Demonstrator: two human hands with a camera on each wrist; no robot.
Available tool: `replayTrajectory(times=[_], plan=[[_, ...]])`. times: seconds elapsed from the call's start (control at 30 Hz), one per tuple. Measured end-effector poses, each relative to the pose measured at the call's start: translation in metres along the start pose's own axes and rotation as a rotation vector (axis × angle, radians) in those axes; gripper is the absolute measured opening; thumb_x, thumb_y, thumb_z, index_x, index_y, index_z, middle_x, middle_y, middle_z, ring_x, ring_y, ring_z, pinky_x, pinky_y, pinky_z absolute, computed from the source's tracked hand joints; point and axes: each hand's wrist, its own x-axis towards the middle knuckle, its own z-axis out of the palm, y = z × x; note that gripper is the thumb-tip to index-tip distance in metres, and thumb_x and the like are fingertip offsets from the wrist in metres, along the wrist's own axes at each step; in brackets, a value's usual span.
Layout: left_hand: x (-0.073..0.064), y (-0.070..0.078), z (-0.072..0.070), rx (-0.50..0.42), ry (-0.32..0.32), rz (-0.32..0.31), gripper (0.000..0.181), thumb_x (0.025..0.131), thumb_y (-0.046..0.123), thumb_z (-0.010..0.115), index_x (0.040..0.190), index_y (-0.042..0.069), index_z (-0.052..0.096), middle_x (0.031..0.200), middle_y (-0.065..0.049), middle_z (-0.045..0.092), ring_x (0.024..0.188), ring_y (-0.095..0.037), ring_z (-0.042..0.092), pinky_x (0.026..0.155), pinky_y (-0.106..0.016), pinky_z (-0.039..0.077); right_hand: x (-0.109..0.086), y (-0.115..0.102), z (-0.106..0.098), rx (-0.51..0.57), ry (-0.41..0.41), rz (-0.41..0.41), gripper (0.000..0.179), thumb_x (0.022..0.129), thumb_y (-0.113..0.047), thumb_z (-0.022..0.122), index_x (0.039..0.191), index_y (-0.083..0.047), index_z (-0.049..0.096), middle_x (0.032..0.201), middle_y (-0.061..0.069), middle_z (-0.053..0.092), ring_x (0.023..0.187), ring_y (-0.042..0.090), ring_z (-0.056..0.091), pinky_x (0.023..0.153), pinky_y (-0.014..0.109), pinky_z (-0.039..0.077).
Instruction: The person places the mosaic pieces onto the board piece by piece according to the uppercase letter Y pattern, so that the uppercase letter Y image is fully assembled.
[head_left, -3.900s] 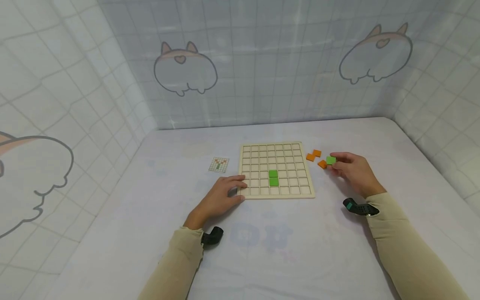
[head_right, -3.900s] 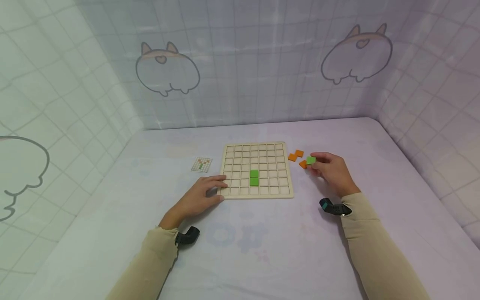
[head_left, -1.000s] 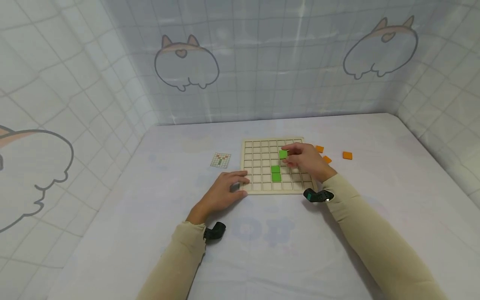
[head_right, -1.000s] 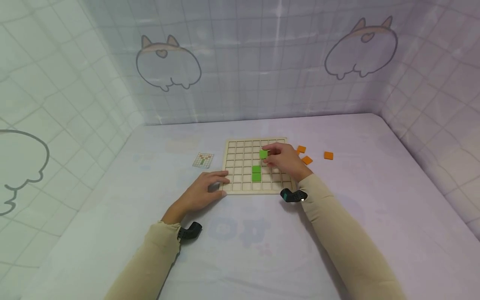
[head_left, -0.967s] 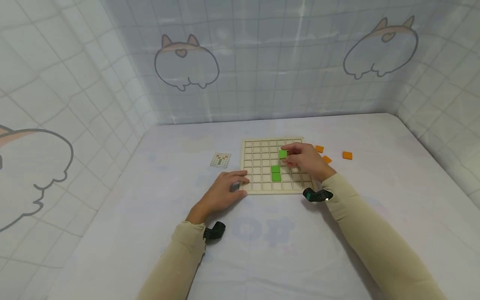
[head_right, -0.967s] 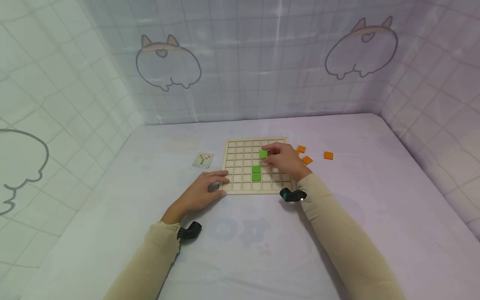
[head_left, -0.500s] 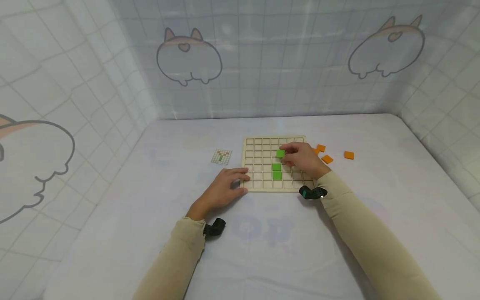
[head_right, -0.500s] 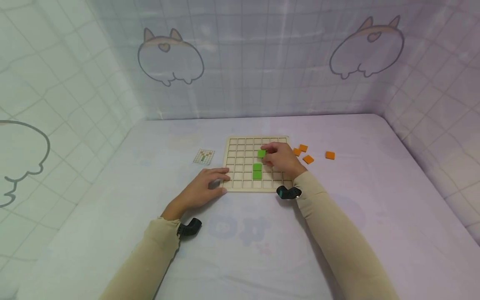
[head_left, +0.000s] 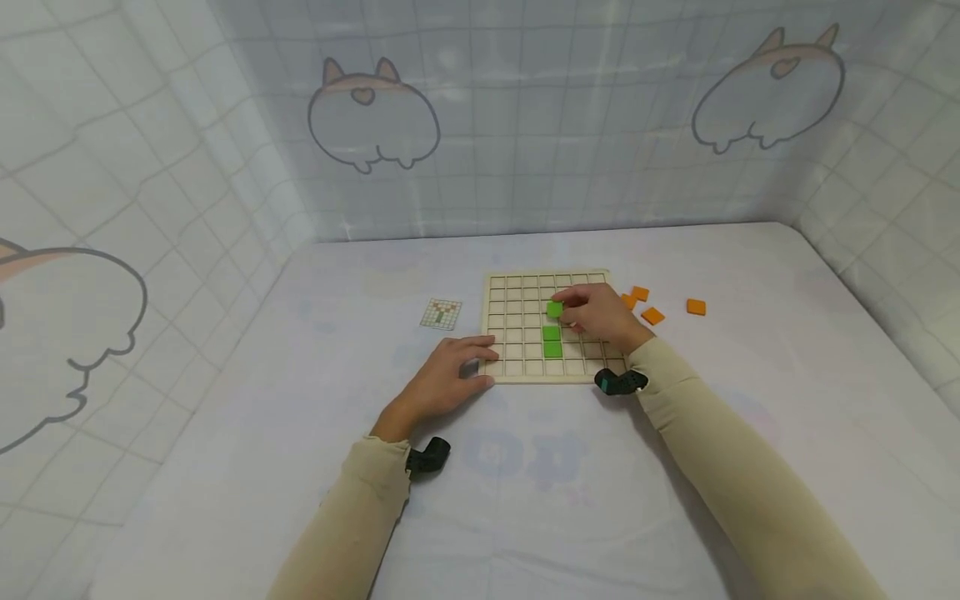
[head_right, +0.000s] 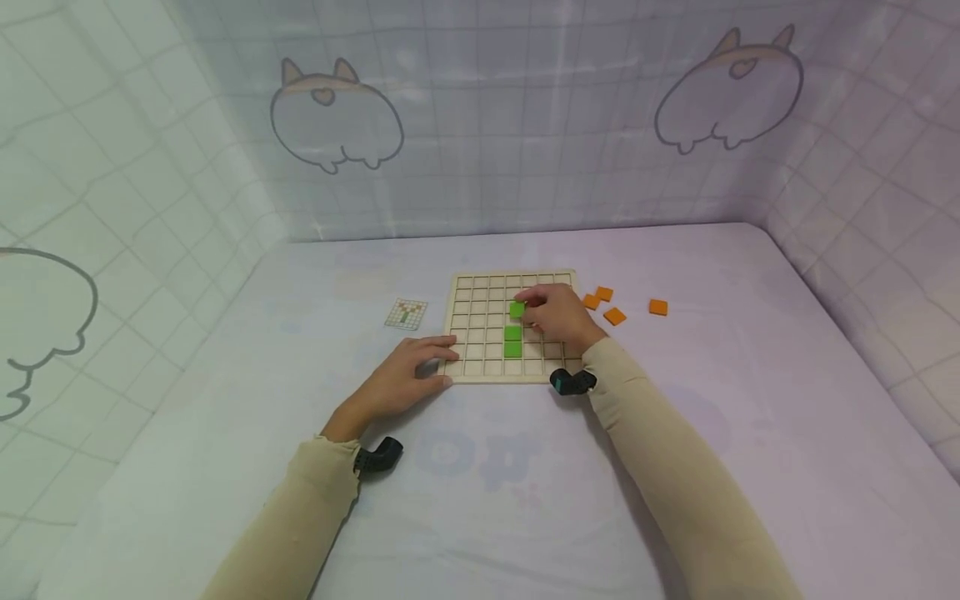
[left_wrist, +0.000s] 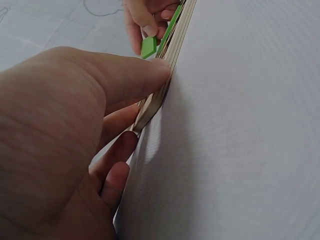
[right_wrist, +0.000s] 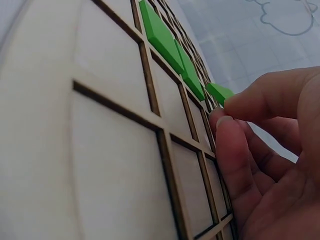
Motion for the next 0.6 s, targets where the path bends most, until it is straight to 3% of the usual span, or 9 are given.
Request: replayTrajectory(times=[0.37, 0.6], plan=[[-0.0012, 0.0006, 0.0004, -0.004, 0.010, 0.003, 0.037, 0.093, 0.023, 0.073, 0.129, 0.013, 0.068, 0.152, 0.002, 0.048, 0.138, -0.027, 0.038, 0.111, -0.046, 0.032, -0.0008, -0.0018, 0.0027, -0.109, 0.004, -0.062, 0.037, 0.092, -0.011, 0.065, 0.128, -0.012, 0.070, 0.112, 0.009, 0.066, 0.078, 0.022, 0.060, 0.069, 0.032, 0.049], [-0.0019, 0.0017, -0.0001, -0.007, 0.008, -0.004, 0.036, 0.094, 0.023, 0.073, 0.128, 0.013, 0.068, 0.152, 0.002, 0.048, 0.138, -0.027, 0.038, 0.111, -0.047, 0.031, -0.0008, -0.0017, 0.0020, -0.138, -0.020, -0.082, 0.037, 0.091, -0.014, 0.066, 0.128, -0.012, 0.070, 0.112, 0.007, 0.066, 0.089, 0.022, 0.057, 0.075, 0.033, 0.048]])
